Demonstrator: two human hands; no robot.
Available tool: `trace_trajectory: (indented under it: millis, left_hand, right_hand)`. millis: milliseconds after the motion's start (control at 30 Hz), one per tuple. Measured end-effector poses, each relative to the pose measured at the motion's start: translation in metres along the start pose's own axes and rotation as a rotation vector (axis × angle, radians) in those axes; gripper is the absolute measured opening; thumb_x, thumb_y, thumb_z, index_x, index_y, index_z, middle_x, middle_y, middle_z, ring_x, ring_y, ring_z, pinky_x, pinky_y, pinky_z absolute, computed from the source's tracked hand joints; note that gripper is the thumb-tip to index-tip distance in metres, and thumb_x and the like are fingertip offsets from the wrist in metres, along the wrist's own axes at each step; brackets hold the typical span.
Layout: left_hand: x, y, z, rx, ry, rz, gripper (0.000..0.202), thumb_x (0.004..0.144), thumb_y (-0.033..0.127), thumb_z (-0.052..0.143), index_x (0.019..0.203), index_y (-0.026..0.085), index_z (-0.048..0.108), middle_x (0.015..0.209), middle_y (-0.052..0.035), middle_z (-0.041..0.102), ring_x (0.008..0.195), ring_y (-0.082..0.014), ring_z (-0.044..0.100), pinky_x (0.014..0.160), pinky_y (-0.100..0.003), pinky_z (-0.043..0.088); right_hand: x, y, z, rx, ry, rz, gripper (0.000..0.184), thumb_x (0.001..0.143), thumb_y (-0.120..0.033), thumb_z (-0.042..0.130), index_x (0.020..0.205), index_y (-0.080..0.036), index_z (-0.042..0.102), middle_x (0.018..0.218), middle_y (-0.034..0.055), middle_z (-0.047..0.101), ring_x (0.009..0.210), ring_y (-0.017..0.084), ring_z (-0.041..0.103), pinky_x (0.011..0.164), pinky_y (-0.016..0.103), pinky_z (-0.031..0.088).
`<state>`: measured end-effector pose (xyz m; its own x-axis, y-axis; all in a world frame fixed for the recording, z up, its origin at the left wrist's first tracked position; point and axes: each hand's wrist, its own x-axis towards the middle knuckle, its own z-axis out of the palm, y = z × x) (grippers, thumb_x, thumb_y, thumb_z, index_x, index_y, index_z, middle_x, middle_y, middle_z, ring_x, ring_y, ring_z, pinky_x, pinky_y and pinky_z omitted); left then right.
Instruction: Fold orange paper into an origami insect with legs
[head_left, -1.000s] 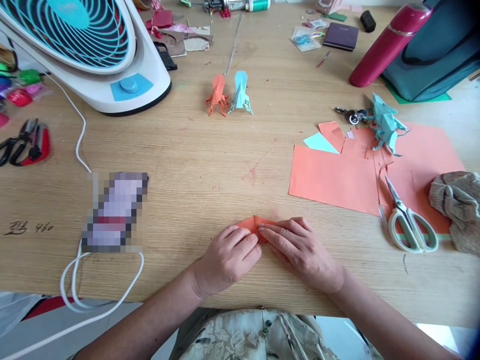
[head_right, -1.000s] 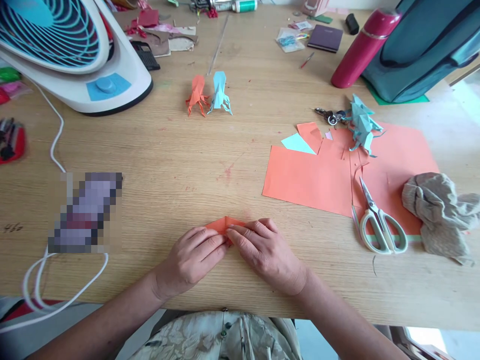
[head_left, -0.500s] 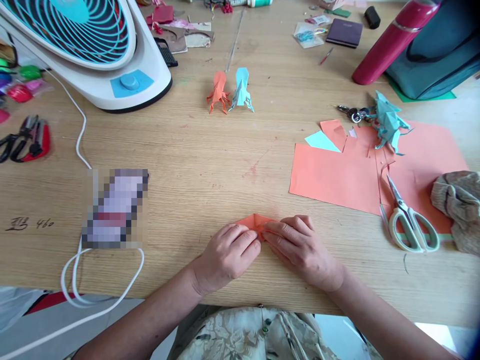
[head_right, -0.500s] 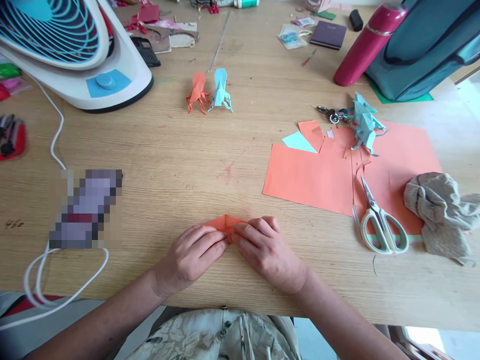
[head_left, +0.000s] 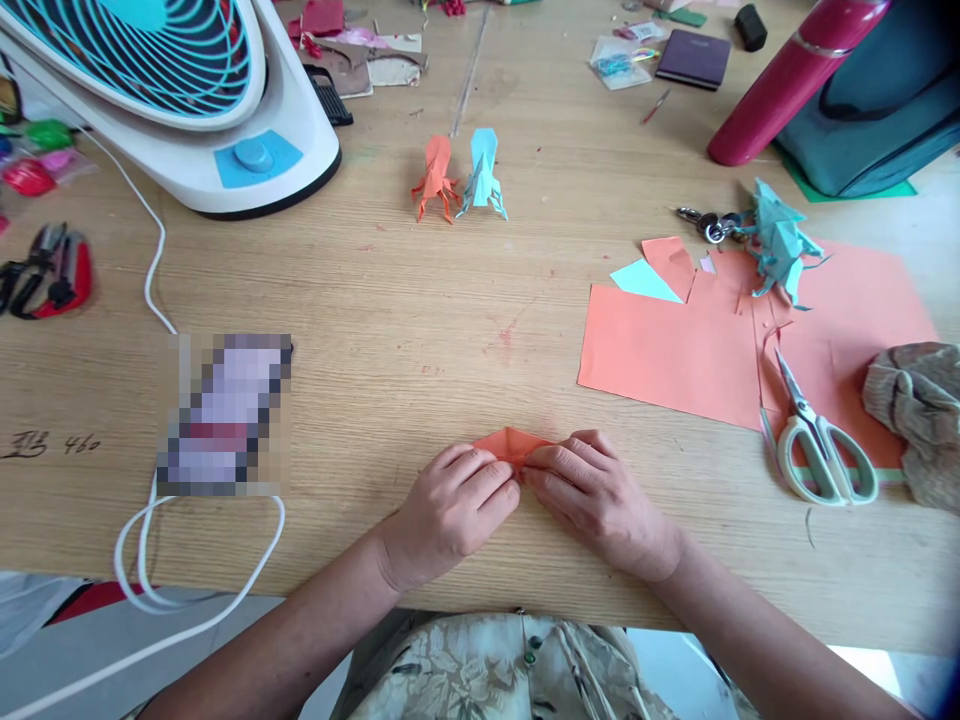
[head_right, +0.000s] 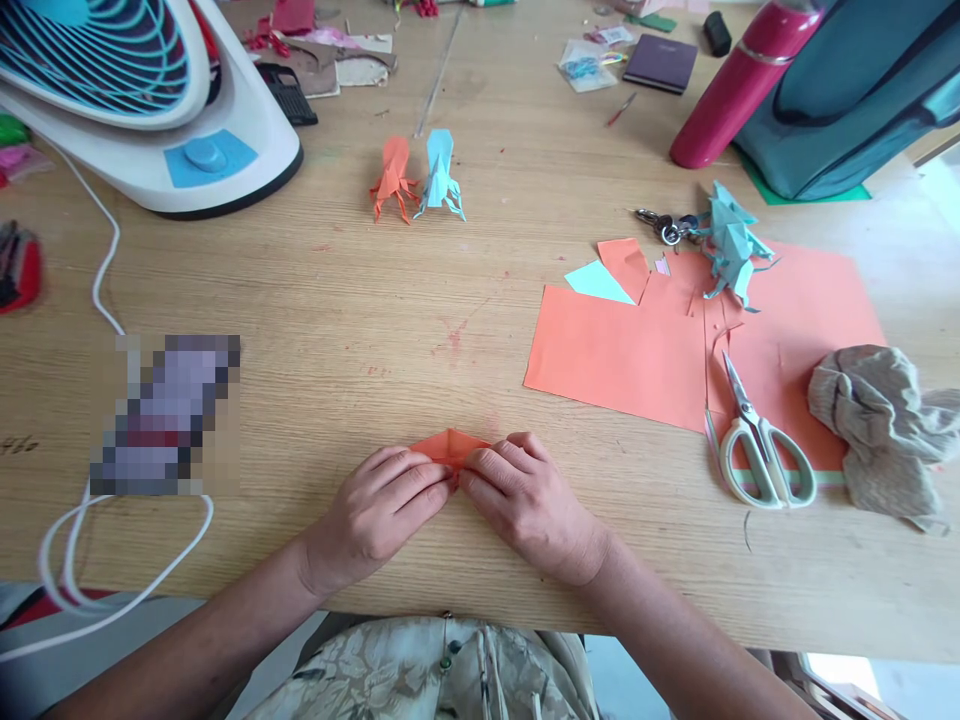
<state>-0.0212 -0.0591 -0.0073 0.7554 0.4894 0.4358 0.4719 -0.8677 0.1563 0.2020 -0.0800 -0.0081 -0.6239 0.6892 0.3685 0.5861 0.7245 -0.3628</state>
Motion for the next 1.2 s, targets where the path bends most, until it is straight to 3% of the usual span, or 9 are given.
trace_trajectory:
  millis: [333, 567, 900, 1200]
  left_hand:
    - [-0.001, 0.007, 0.002, -0.089, 0.010, -0.144, 0.013, 0.099, 0.009, 0.056, 0.100, 0.013, 0.068, 0.091, -0.0049, 0.071, 0.086, -0.0175, 0.064, 0.084, -0.033, 0.057]
    - [0.001, 0.017, 0.003, -0.044, 0.002, -0.214, 0.015, 0.100, 0.009, 0.053, 0.096, 0.015, 0.066, 0.091, -0.0062, 0.070, 0.083, -0.0181, 0.063, 0.081, -0.034, 0.057]
    - [0.009, 0.026, 0.005, -0.012, 0.004, -0.333, 0.015, 0.099, 0.007, 0.050, 0.096, 0.017, 0.061, 0.087, -0.0047, 0.067, 0.079, -0.0187, 0.061, 0.074, -0.034, 0.053]
    - [0.006, 0.026, 0.008, -0.042, 0.001, -0.358, 0.010, 0.095, 0.007, 0.056, 0.094, 0.014, 0.063, 0.089, -0.0063, 0.066, 0.081, -0.0208, 0.059, 0.076, -0.037, 0.052]
  right_hand:
    - [-0.001, -0.001, 0.003, 0.022, 0.027, 0.062, 0.016, 0.102, -0.009, 0.050, 0.100, -0.014, 0.066, 0.094, 0.0096, 0.069, 0.084, 0.020, 0.057, 0.077, 0.037, 0.044]
    - [0.002, -0.001, 0.004, 0.032, 0.056, 0.069, 0.015, 0.100, -0.008, 0.053, 0.104, -0.015, 0.066, 0.096, 0.0101, 0.069, 0.082, 0.021, 0.056, 0.076, 0.036, 0.045]
    - [-0.017, 0.005, -0.008, -0.024, 0.036, 0.169, 0.017, 0.097, -0.006, 0.057, 0.107, -0.018, 0.065, 0.102, 0.0090, 0.069, 0.085, 0.020, 0.056, 0.079, 0.038, 0.043]
    - [-0.008, 0.006, -0.002, -0.104, 0.007, 0.082, 0.016, 0.101, -0.012, 0.053, 0.104, -0.019, 0.067, 0.095, 0.0078, 0.069, 0.078, 0.020, 0.052, 0.075, 0.038, 0.039]
